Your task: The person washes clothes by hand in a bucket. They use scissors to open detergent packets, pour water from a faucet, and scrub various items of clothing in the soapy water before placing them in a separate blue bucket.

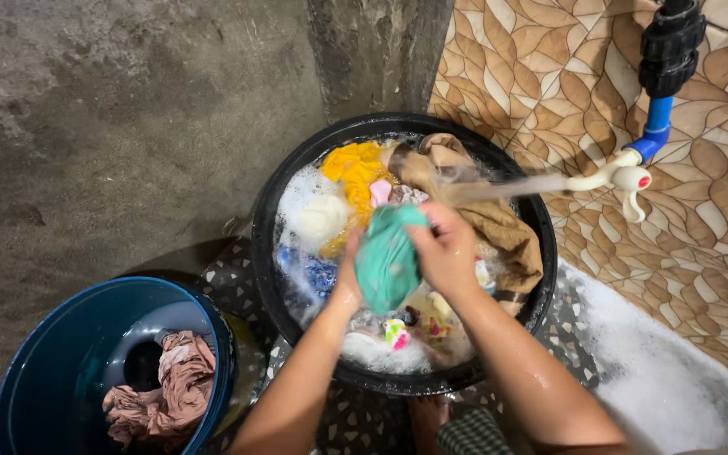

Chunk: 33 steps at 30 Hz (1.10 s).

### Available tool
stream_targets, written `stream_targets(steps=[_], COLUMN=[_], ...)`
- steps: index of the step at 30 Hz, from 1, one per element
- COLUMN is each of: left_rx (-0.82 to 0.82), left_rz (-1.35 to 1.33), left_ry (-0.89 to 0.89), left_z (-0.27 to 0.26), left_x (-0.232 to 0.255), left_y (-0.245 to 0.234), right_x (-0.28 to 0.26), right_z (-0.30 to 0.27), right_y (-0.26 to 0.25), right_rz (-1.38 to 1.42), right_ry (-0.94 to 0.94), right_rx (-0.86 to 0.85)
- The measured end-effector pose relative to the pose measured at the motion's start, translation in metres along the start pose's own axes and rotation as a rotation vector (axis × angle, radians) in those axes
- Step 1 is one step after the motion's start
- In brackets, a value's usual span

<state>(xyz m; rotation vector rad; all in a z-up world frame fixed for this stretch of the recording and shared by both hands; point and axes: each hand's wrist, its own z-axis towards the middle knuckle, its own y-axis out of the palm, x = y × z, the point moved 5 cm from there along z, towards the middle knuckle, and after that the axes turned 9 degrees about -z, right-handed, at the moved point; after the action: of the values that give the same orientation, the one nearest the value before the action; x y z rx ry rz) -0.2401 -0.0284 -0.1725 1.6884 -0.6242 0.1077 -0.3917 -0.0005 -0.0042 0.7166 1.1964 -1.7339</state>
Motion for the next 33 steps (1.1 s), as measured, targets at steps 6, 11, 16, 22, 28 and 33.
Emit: stream_targets(steps=[6, 11, 16, 22, 28, 33], left_rx=[0.34, 0.11, 0.26, 0.106, 0.114, -0.335], left_rz=[0.623, 0.913, 0.737, 0.203, 1.824, 2.069], left_ry=[0.204, 0.717, 0.834, 0.903, 0.906, 0.047], left_z=[-0.01, -0.063, -0.106, -0.101, -0.031, 0.013], left_x=[0.066, 0.122, 0.189, 0.185, 0.084, 0.063], left_y=[0.034, 0.075, 0.071, 0.038, -0.005, -0.057], right_x=[-0.01, 0.055, 0.025, 0.044, 0.131, 0.18], right_z=[0.018, 0.006, 0.022, 0.034, -0.019, -0.05], right_y=[-0.028, -0.029, -0.067, -0.072, 0.052, 0.067], right_rz=[-0.054, 0.504, -0.374, -0.243, -0.502, -0.513], right_ry=[-0.115, 0.398, 0.191, -0.026, 0.184, -0.055], right_rx=[0.162, 0.091, 0.071, 0.34, 0.186, -0.655])
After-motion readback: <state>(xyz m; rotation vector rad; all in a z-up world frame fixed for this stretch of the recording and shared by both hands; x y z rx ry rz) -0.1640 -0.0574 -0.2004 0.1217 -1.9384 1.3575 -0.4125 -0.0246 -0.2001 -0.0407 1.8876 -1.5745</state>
